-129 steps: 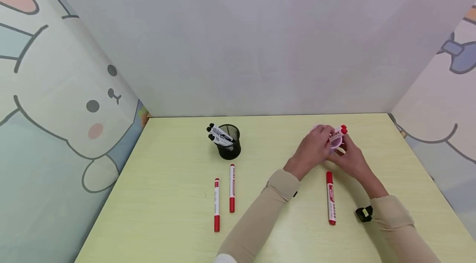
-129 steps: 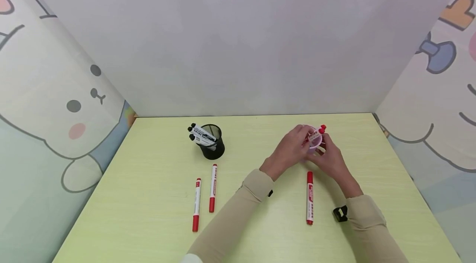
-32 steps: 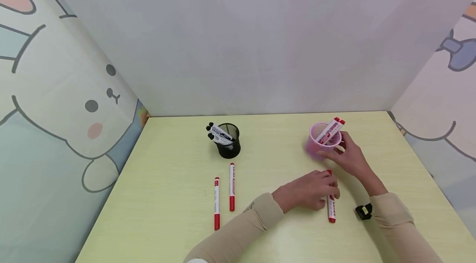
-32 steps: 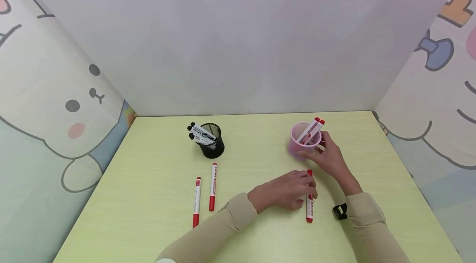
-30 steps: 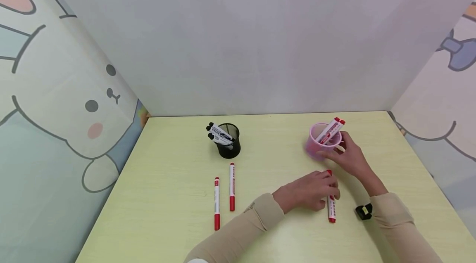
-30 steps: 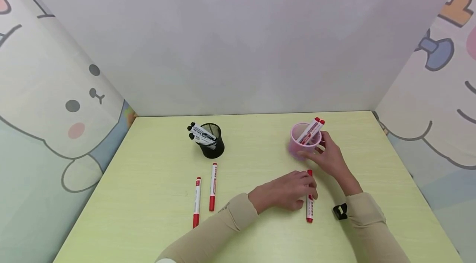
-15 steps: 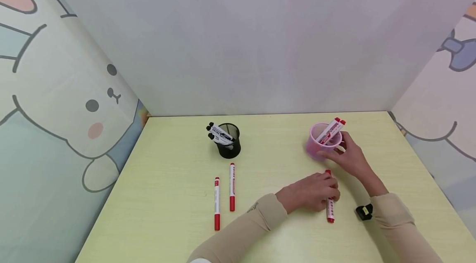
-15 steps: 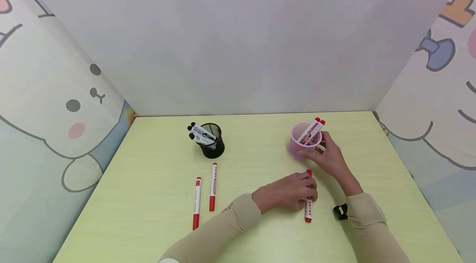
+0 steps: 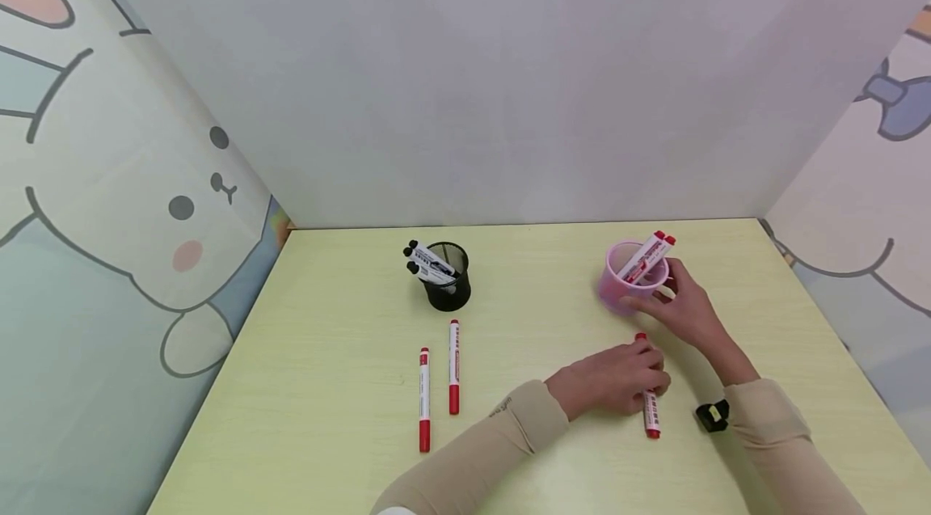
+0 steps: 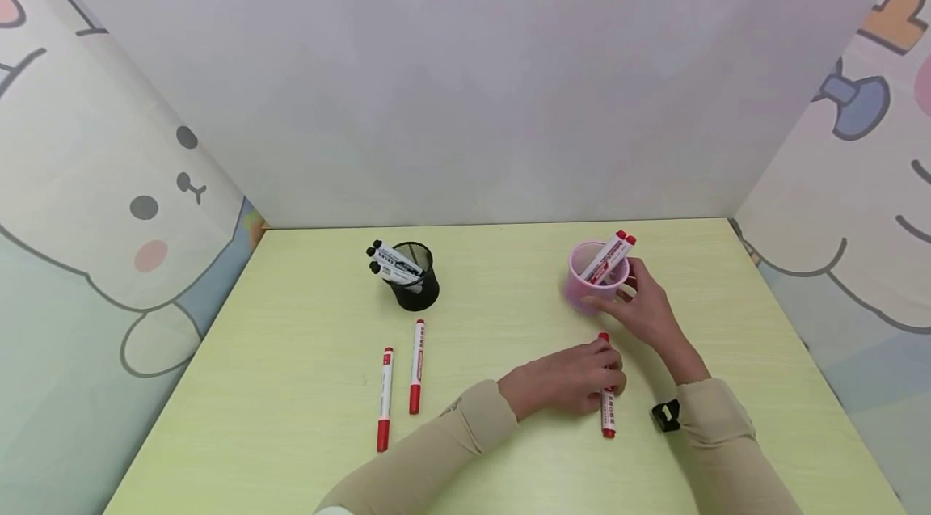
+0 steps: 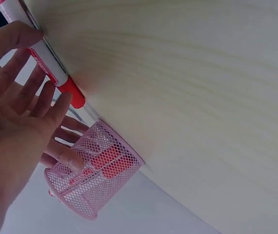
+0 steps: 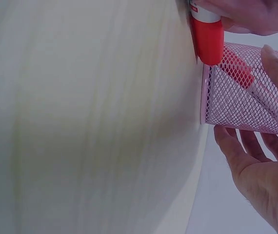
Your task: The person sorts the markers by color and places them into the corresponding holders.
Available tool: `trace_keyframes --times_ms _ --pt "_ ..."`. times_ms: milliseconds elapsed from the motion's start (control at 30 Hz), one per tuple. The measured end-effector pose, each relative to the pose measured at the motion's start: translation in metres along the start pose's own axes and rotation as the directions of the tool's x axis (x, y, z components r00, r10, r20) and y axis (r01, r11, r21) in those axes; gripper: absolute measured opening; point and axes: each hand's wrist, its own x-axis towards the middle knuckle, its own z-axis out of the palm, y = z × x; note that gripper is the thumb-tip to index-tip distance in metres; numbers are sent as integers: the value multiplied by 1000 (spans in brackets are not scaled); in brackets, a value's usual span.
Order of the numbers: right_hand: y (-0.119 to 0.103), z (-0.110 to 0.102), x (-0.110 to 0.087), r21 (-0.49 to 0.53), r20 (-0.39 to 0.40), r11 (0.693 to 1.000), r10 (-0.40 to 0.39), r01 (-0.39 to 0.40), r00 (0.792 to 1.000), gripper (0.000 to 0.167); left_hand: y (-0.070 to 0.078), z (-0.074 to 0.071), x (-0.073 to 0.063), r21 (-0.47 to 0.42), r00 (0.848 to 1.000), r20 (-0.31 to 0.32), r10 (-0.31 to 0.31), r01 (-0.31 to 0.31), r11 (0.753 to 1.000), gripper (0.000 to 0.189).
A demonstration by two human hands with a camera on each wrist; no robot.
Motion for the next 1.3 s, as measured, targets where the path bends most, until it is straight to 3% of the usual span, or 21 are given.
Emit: trace_keyframes --times_ms 267,667,800,1167,1300 --pt "-1 0 -1 3 -1 1000 -1 1 1000 90 2 -3 2 5 999 36 -3 3 1000 9" --pt "0 0 -3 19 -10 999 -40 41 999 86 8 -5 12 161 993 117 -20 1 987 17" --pt "-1 0 -3 20 -11 999 -40 40 999 86 8 -7 12 163 990 137 -35 13 986 19" --pt "0 1 0 10 -11 999 -32 32 999 88 0 -9 5 153 996 86 -35 22 988 19" --pt "1 0 0 7 -9 1000 -26 26 1000 89 -6 -9 1 152 999 39 -34 28 988 21"
